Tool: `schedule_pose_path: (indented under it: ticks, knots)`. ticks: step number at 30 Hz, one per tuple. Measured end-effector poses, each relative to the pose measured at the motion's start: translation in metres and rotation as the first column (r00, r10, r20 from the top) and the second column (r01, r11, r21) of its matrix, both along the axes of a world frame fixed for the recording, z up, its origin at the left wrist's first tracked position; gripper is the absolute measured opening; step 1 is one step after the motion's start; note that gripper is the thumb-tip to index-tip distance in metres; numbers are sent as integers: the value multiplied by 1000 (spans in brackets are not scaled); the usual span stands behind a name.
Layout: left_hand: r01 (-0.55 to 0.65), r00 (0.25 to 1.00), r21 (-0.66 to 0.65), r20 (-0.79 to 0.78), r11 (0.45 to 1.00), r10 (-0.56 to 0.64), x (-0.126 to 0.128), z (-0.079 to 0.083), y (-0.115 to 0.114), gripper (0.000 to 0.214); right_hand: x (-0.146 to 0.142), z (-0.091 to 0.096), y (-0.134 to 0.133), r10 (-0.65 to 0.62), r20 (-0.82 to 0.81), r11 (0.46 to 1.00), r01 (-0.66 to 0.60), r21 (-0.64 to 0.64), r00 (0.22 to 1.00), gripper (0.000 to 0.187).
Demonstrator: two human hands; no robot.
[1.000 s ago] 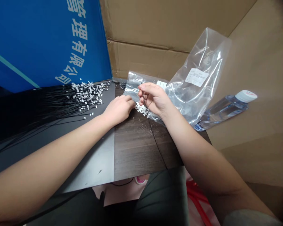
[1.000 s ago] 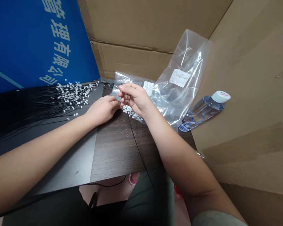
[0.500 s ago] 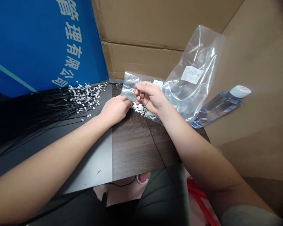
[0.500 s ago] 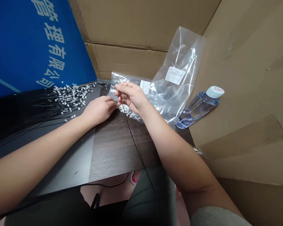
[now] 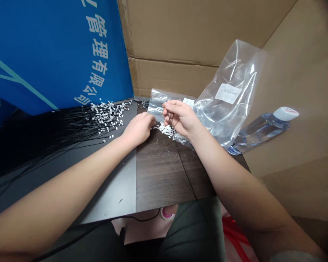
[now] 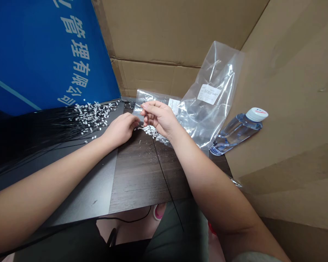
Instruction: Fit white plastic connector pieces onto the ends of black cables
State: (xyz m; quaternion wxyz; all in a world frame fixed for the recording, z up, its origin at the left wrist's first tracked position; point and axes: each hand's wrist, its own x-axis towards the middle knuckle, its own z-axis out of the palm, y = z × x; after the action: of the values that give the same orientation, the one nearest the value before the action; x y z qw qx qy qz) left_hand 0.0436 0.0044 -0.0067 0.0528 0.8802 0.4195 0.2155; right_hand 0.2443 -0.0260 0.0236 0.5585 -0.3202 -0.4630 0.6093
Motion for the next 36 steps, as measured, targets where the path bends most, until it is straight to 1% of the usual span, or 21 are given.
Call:
schedule_pose_path:
  ticks: [2,4,6,7,8,10,12,13,14,16,18,21,24,27,31,36]
  knots:
    - [-40,984,-4,175,999,40,-3,3,2,24,-1,0,-1,7,12,1000,-7,-7,1000,30]
    - [-71,927,-79,364,994,95,-8,8,2,21,-3,0,-2,10,28,1000,-9,-17,1000,30]
    - [-54,820,-229,546,972,174,-14,14,-1,17,-7,0,-5,19,39,1000,-18,-24,999,31]
    - [-13,748,-316,627,949,219,-18,17,-4,16,-9,-1,-7,26,45,999,-25,-29,999,32]
    - [52,671,-396,694,917,261,-21,20,-9,15,-12,-1,-8,34,52,999,-32,-37,998,33]
    - [207,540,-501,775,840,329,-28,24,-20,18,-17,-3,-11,53,63,997,-49,-52,997,34]
    - [317,455,-539,809,780,373,-33,25,-29,22,-22,-7,-13,72,71,996,-67,-65,995,34]
    - [346,418,-540,821,767,389,-34,25,-33,23,-24,-9,-13,79,74,995,-74,-68,994,34]
    - [361,382,-534,832,765,401,-34,24,-35,23,-25,-11,-13,84,79,994,-79,-70,993,34]
    - [366,323,-515,851,775,413,-33,23,-34,20,-28,-15,-12,84,95,995,-78,-66,992,35]
    - [364,290,-498,864,787,413,-30,21,-32,17,-30,-20,-10,79,119,996,-73,-55,990,37]
    - [380,275,-490,870,784,410,-28,19,-30,21,-32,-25,-9,79,147,996,-73,-44,986,39]
    - [398,280,-491,870,775,407,-30,17,-32,30,-33,-26,-9,69,148,997,-65,-36,987,38]
    - [393,297,-483,872,782,389,-34,14,-35,37,-34,-24,-11,49,140,999,-48,-15,989,35]
    - [383,292,-474,876,793,383,-36,13,-38,39,-36,-20,-16,22,150,1000,-23,5,988,33]
    - [403,285,-468,881,786,379,-35,12,-40,37,-42,-21,-20,17,156,1000,-19,8,988,36]
